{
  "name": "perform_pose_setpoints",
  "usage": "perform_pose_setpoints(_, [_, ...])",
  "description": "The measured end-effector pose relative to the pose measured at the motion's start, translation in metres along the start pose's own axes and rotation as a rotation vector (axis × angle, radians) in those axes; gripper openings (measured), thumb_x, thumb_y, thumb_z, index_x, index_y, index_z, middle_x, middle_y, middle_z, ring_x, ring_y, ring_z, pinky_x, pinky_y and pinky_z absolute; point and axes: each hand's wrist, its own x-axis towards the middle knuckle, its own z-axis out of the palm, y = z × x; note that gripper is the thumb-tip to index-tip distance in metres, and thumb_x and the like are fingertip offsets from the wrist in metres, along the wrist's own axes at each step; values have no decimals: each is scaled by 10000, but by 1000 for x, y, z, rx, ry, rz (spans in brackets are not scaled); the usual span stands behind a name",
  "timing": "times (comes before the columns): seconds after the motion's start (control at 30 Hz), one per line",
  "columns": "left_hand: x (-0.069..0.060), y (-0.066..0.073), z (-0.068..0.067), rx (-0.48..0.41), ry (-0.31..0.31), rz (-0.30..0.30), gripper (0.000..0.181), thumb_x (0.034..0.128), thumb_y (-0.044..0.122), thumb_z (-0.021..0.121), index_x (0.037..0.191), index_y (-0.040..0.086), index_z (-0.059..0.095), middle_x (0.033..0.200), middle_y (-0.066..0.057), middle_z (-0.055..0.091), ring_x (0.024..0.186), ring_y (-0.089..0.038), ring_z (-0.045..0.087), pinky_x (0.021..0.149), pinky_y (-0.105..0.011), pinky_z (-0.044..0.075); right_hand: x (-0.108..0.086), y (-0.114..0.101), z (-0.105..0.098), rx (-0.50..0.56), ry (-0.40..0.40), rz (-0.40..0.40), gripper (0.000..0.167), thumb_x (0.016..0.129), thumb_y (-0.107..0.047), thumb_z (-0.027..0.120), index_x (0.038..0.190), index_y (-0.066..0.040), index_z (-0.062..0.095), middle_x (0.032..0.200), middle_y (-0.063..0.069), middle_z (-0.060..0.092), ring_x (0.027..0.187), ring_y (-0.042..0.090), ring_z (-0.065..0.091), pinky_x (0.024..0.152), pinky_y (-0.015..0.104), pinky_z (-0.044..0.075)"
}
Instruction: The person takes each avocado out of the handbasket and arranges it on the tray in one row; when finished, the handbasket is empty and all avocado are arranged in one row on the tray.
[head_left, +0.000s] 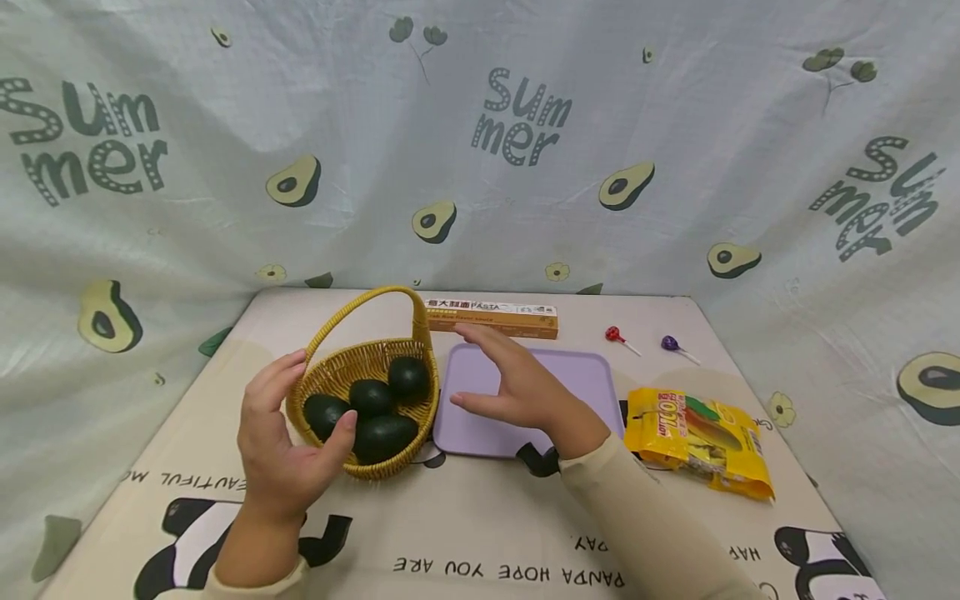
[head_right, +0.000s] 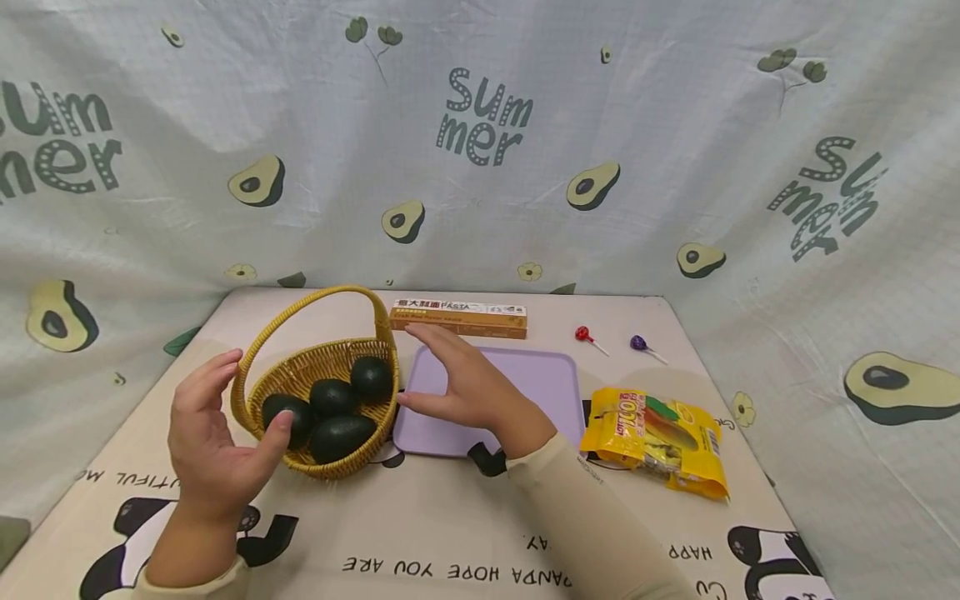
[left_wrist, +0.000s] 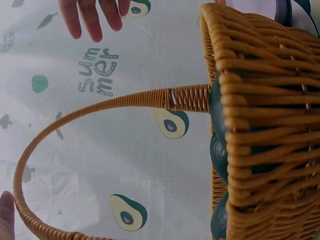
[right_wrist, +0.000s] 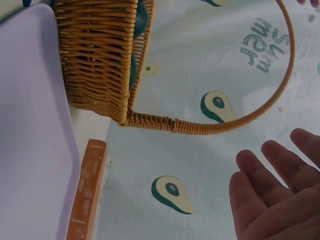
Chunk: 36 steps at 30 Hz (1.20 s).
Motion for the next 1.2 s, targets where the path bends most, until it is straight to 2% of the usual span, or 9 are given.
perform_pose_setpoints(0.13, [-3,-6,-7,49,-6,-27,689,905,459,690,1195,-148,541,1246,-323,592,1258,-354,562,1169,-291,423,9,0,4,7,-19,7,855,895,-370,791,1592,-128,358,1632,38,393,1498,187,370,1217,494,382])
perform_pose_setpoints(0.23, [-3,-7,-12,80,-26,-68,712,912,478,678,1234,-140,532,1284,-317,580,1294,-325,544,1180,-283,404,17,0,6,8,-29,0,848,892,-370,796,1587,-141,368,1614,46,422,1486,183,387,1211,494,391])
perform_pose_setpoints(0.4, [-3,-6,-16,71,-72,-131,738,917,461,685,1283,-157,517,1286,-349,555,1327,-227,521,1167,-226,408,26,3,9,14,-45,6,830,886,-379,799,1575,-168,387,1586,57,461,1468,155,407,1206,470,402])
perform_pose_setpoints(0.53, [-6,-8,-21,82,-125,-197,710,875,347,721,1353,-129,500,1318,-343,543,1329,-124,505,1155,-189,404,32,5,12,17,-65,33,827,883,-401,798,1571,-185,393,1582,35,465,1446,177,440,1192,455,423])
perform_pose_setpoints(0.67, [-11,-12,-25,109,-161,-236,741,816,237,745,1433,-72,477,1357,-315,545,1323,-64,500,1148,-161,396,38,6,15,21,-83,73,832,884,-427,792,1567,-152,404,1583,21,463,1399,230,494,1167,457,449])
perform_pose_setpoints(0.83, [-15,-15,-28,124,-167,-261,785,781,136,753,1482,-46,448,1345,-309,557,1318,-58,508,1137,-149,404,44,4,17,36,-105,110,841,885,-430,794,1560,-107,413,1584,48,463,1383,253,505,1169,462,449])
perform_pose_setpoints(1.0, [-21,-16,-30,111,-173,-337,841,717,-54,773,1492,-24,449,1325,-282,580,1288,-52,518,1101,-114,417,51,4,21,64,-127,131,824,888,-436,791,1549,-102,429,1573,59,475,1403,243,488,1189,437,431])
perform_pose_setpoints(1.1, [-24,-16,-31,123,-184,-400,833,726,-102,785,1489,11,470,1317,-248,597,1266,-41,522,1074,-92,425,57,5,23,108,-153,133,802,902,-435,778,1543,-100,431,1563,78,485,1427,254,476,1210,428,404])
perform_pose_setpoints(1.2, [-28,-15,-33,155,-207,-463,753,782,-71,784,1471,21,494,1311,-228,603,1251,-10,520,1057,-75,427,62,5,26,154,-181,139,773,920,-420,762,1540,-99,432,1552,76,498,1446,257,462,1225,415,380])
